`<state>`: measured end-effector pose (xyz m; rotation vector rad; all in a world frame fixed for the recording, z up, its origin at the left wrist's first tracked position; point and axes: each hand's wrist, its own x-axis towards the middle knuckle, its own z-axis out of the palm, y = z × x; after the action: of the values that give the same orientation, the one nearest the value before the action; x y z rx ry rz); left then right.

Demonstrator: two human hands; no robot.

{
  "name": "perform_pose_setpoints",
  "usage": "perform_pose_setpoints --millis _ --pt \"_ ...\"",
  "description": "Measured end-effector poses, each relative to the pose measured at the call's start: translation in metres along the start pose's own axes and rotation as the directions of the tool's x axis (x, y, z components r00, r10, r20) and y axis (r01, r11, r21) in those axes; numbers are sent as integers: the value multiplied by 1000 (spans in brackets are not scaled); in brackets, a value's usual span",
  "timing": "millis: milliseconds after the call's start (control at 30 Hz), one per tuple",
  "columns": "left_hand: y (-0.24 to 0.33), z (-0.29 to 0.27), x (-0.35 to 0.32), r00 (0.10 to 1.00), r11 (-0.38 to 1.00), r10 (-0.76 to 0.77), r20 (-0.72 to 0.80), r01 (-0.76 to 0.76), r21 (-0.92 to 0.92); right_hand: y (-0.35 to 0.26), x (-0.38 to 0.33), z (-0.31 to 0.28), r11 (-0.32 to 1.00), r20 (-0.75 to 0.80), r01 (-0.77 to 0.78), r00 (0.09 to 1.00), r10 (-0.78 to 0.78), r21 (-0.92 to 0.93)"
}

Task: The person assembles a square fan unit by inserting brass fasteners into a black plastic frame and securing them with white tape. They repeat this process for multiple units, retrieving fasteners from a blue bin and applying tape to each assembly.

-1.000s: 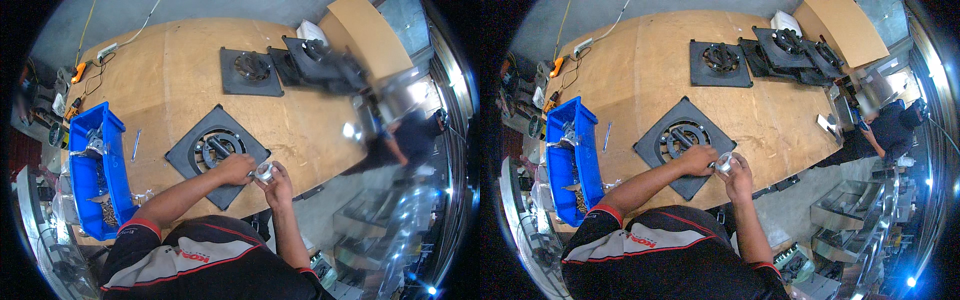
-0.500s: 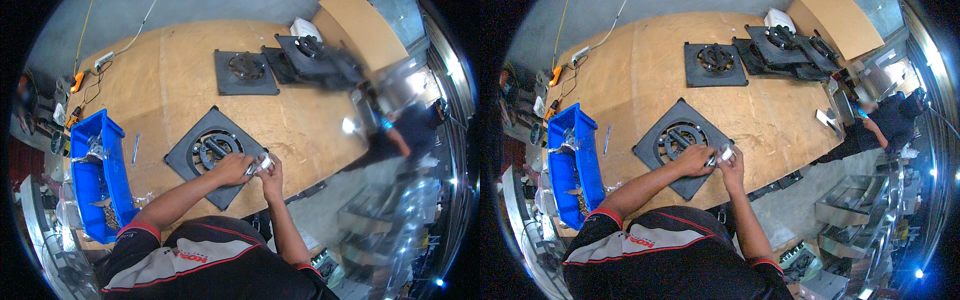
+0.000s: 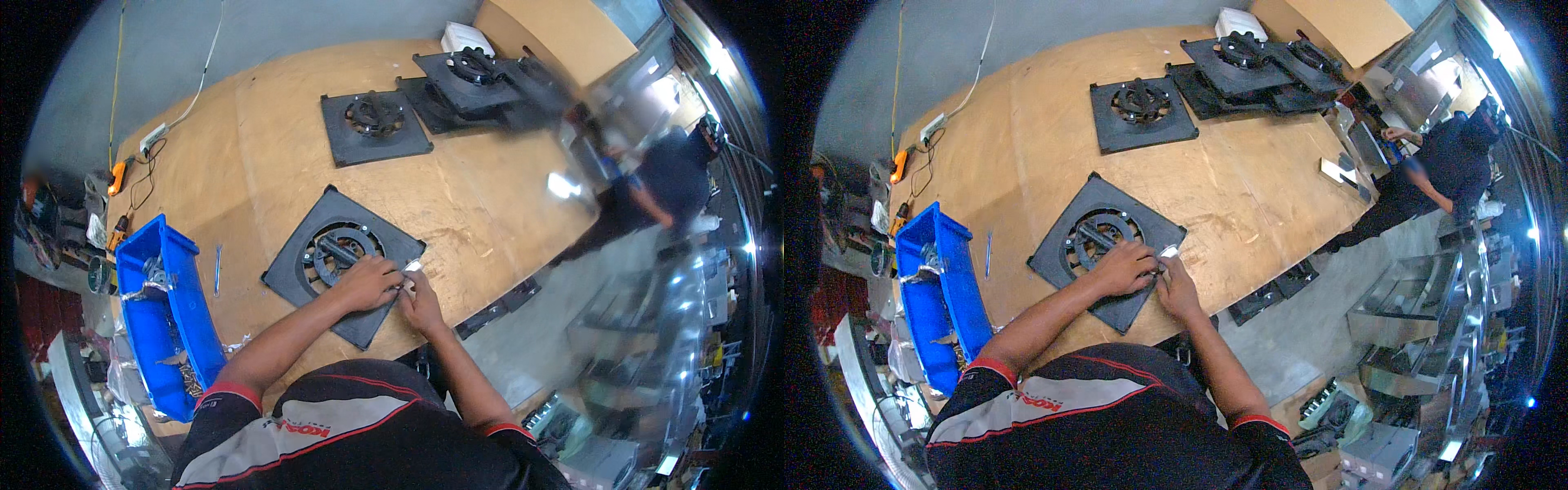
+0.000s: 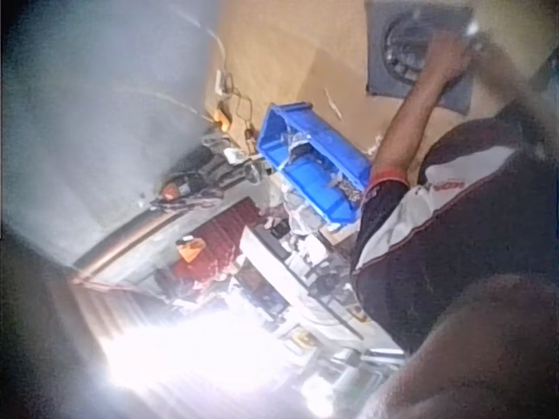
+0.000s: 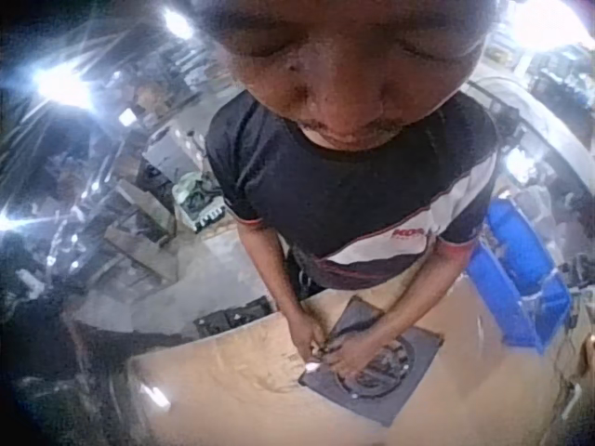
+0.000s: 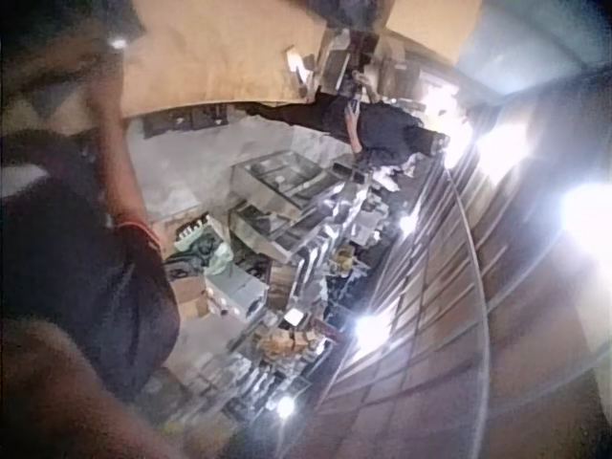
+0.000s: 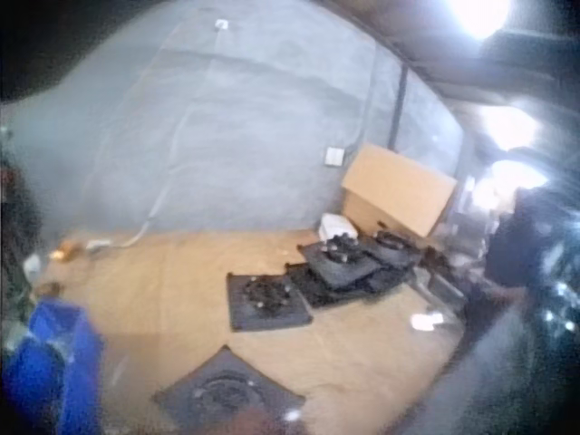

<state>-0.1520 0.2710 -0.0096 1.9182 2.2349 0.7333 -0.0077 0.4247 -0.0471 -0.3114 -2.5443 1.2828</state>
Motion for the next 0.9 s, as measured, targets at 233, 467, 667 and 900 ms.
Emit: perform_pose_setpoints --millis 233,467,667,900 --pt "-5 7 -2 997 998 44 -70 -47 -35 2 -5 21 992 -193 45 979 -67 -114" --pt "-5 10 -5 996 998 61 -70 -59 31 7 -10 24 995 -149 -38 989 24 -94" --pt "-8 8 -2 995 995 89 -40 -87 44 5 -13 30 977 -142 -66 989 37 -204" --pt "-11 12 5 995 993 90 51 -94 74 12 -38 52 979 -133 -95 989 71 -178"
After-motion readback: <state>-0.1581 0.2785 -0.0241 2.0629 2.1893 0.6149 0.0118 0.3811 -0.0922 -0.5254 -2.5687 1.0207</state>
